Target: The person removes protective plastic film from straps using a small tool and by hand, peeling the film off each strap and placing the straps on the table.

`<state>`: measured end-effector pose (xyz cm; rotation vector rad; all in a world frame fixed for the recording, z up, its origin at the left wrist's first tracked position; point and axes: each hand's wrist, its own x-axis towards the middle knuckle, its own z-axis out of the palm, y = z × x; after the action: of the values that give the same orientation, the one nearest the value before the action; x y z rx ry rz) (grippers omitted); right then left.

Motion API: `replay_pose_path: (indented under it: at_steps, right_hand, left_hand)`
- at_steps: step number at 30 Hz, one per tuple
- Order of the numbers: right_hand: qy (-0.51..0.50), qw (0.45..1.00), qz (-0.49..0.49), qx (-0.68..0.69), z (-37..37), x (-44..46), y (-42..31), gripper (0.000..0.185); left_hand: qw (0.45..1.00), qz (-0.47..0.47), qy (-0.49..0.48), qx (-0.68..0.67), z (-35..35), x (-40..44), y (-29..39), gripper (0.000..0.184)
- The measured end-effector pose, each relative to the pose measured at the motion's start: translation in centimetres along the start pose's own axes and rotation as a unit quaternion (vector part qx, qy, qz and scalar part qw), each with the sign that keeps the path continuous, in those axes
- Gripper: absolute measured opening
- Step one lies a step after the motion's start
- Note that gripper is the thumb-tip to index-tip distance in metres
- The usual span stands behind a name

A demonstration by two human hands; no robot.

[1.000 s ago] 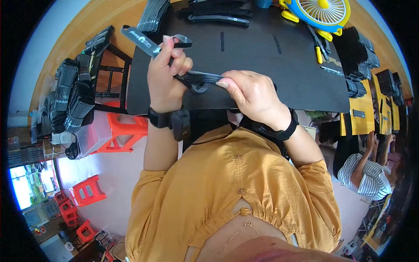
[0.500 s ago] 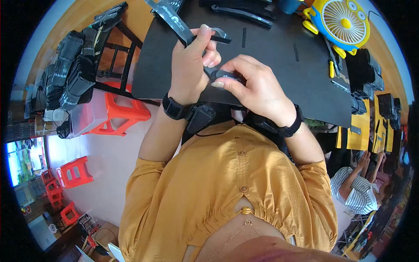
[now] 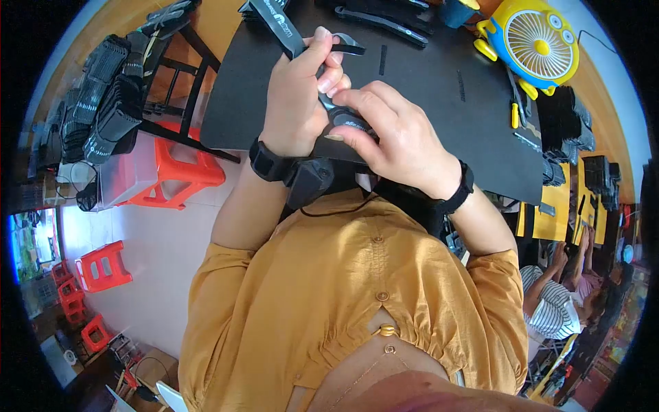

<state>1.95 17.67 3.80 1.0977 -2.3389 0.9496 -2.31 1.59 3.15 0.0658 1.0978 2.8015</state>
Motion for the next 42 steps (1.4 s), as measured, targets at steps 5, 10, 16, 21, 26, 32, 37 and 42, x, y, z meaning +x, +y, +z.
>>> replay_pose_path:
  at_steps: [5,10,16,21,26,32,37,42]
  right_hand:
    - [0.002,1.0,-0.015,0.019,-0.1,0.1,0.8,0.028]
    - [0.023,0.988,0.078,0.128,0.1,0.3,1.1,0.027]
    - [-0.127,0.975,0.171,0.055,-1.5,1.1,0.1,0.03]
    - [-0.241,0.945,0.22,-0.021,-1.9,1.5,0.2,0.047]
    - [-0.11,0.982,0.118,-0.096,-1.2,0.5,0.6,0.044]
    - [0.031,0.973,-0.093,-0.21,-1.2,0.6,1.5,0.038]
    - [0.019,0.965,-0.137,-0.224,-2.6,1.6,1.3,0.039]
    - [-0.121,0.952,0.228,0.163,-4.1,0.5,1.7,0.046]
  left_hand:
    - [0.998,0.053,-0.015,0.038,0.2,0.2,0.2,0.023]
    - [0.991,0.11,-0.007,0.074,1.0,-0.3,-0.1,0.019]
    - [0.978,0.146,-0.026,0.15,1.5,-0.5,-0.5,0.021]
    - [0.973,0.135,-0.009,0.189,2.4,-0.4,-0.1,0.016]
    - [0.979,0.116,-0.022,0.163,2.5,0.6,0.3,0.017]
    - [0.992,-0.011,-0.072,0.103,0.5,2.3,1.5,0.02]
    - [0.981,-0.114,-0.155,0.023,0.1,3.7,2.3,0.02]
    - [0.971,-0.021,-0.185,0.147,2.5,1.7,1.9,0.031]
